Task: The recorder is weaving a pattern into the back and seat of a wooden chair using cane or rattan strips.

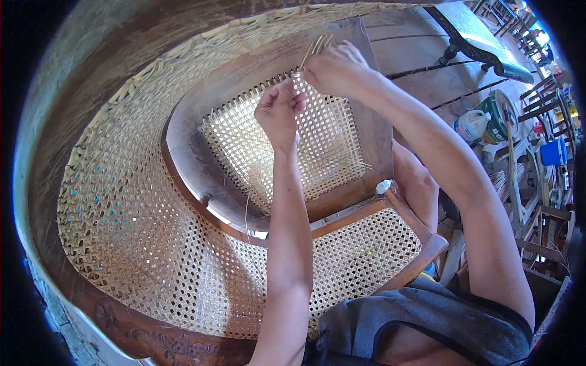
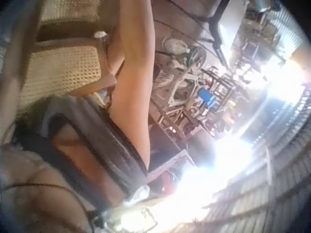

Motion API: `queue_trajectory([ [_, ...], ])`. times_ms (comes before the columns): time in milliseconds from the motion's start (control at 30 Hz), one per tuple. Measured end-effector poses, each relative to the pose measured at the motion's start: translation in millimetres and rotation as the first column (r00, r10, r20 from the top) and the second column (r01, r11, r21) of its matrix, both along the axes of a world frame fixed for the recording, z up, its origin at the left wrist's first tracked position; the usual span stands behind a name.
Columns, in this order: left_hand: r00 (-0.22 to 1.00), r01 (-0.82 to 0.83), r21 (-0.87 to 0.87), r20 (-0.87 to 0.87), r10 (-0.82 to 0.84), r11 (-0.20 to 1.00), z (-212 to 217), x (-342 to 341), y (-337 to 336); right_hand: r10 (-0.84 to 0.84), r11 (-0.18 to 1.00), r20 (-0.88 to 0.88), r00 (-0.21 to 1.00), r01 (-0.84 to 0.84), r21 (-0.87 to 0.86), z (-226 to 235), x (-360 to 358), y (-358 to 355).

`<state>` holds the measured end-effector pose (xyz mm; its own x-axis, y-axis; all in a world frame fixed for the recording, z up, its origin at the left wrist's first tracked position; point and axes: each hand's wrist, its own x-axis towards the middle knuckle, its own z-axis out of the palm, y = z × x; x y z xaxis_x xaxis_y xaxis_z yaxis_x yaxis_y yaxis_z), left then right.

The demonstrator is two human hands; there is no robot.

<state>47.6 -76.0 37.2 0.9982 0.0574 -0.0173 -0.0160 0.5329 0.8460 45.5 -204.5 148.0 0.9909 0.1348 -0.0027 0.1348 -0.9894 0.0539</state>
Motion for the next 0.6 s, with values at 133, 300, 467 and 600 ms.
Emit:
queue_trajectory([
  [133, 0.997, -0.062, 0.007, 0.046, 0.061, 0.998, -12.4, 3.6, 4.6, 0.069, 0.987, -0.069, 0.995, -0.078, -0.138, -10.1, 2.6, 10.9],
  [300, 0.986, -0.133, 0.045, 0.104, 0.128, 0.99, -21.9, 9.5, -0.5, 0.317, 0.948, 0.232, 0.919, -0.315, -0.047, -25.2, 4.5, 20.9],
  [467, 0.982, -0.159, 0.032, 0.106, 0.155, 0.987, -19.0, 8.2, -2.2, 0.239, 0.971, 0.117, 0.964, -0.238, -0.021, -20.1, 7.9, 22.9],
  [600, 0.98, -0.159, 0.335, 0.164, 0.109, 0.929, -6.9, 10.4, 6.6, 0.143, 0.989, 0.007, 0.99, -0.143, 0.028, -8.4, 6.1, 20.2],
])
